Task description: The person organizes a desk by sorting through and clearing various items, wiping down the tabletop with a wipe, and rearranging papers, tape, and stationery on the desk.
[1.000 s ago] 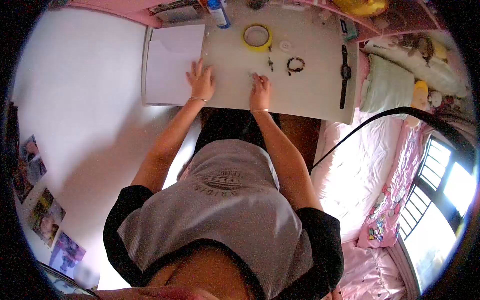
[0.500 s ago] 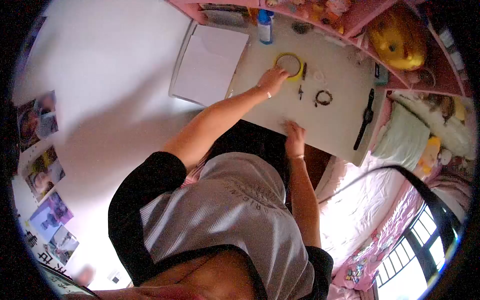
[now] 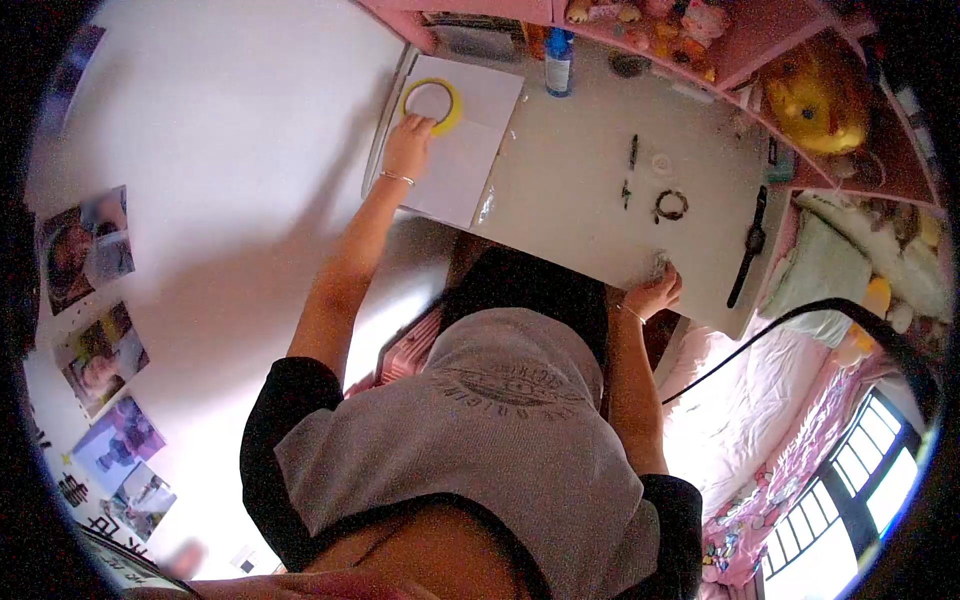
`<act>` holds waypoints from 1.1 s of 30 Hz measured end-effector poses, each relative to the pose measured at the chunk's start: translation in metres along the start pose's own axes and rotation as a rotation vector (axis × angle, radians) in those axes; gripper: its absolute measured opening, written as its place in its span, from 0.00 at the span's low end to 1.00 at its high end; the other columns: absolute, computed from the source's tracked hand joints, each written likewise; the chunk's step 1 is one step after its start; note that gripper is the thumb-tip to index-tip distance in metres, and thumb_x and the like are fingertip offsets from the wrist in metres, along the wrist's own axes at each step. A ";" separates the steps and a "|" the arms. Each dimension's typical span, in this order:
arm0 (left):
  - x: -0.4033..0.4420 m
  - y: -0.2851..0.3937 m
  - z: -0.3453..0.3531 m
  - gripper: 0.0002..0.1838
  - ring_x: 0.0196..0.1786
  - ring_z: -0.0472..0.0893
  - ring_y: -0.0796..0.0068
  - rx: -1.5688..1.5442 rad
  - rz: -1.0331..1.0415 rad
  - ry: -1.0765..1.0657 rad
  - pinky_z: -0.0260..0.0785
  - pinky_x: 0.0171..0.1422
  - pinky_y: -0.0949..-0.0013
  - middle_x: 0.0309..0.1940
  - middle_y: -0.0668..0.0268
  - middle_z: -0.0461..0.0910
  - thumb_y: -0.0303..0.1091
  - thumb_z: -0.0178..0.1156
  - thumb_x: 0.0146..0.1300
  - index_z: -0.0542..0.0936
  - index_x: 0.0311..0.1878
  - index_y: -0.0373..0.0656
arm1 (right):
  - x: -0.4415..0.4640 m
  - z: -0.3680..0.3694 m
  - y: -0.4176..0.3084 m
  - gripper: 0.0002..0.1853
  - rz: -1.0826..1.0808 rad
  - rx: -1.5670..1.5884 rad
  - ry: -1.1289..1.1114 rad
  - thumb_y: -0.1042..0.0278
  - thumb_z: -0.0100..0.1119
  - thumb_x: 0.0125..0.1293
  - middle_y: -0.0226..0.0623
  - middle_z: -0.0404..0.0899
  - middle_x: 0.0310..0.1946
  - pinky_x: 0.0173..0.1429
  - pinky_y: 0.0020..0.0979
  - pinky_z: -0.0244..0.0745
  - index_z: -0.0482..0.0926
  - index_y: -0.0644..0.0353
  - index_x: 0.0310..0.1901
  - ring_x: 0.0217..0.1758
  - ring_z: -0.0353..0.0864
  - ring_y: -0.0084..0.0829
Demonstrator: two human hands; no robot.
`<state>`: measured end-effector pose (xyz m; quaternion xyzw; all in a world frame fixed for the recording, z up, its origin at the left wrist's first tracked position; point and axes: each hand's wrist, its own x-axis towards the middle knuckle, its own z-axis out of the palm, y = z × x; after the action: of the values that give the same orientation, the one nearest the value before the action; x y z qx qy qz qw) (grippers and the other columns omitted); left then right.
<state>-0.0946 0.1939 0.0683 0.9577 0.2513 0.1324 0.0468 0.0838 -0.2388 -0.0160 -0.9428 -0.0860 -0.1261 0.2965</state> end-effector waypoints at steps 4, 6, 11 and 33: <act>0.012 -0.015 0.007 0.16 0.52 0.72 0.61 -0.094 -0.004 0.000 0.66 0.54 0.59 0.42 0.63 0.75 0.26 0.57 0.51 0.75 0.46 0.45 | 0.000 -0.004 0.011 0.21 -0.074 0.009 -0.035 0.79 0.43 0.54 0.41 0.71 0.50 0.61 0.44 0.54 0.71 0.56 0.51 0.55 0.66 0.42; 0.028 -0.026 0.016 0.20 0.54 0.71 0.61 -0.224 0.005 -0.023 0.65 0.56 0.61 0.46 0.61 0.75 0.27 0.60 0.51 0.74 0.50 0.46 | -0.002 -0.004 0.005 0.21 -0.054 0.022 -0.031 0.79 0.43 0.55 0.41 0.70 0.50 0.61 0.44 0.54 0.71 0.56 0.52 0.56 0.66 0.42; 0.108 -0.022 -0.033 0.30 0.58 0.71 0.65 -0.610 -0.038 -0.462 0.62 0.61 0.66 0.54 0.59 0.72 0.35 0.65 0.52 0.68 0.60 0.47 | -0.005 0.000 0.006 0.25 -0.071 -0.059 -0.021 0.76 0.53 0.53 0.43 0.65 0.55 0.61 0.47 0.55 0.68 0.54 0.55 0.58 0.62 0.46; 0.202 -0.079 0.019 0.29 0.55 0.74 0.63 -0.176 0.018 -0.555 0.64 0.60 0.66 0.53 0.60 0.75 0.49 0.65 0.53 0.73 0.57 0.48 | -0.006 0.006 0.006 0.26 -0.049 -0.113 -0.015 0.84 0.43 0.51 0.42 0.67 0.53 0.62 0.45 0.52 0.69 0.56 0.54 0.59 0.63 0.42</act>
<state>0.0427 0.3620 0.0837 0.9516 0.2081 -0.1130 0.1957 0.0807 -0.2411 -0.0260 -0.9565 -0.1039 -0.1308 0.2391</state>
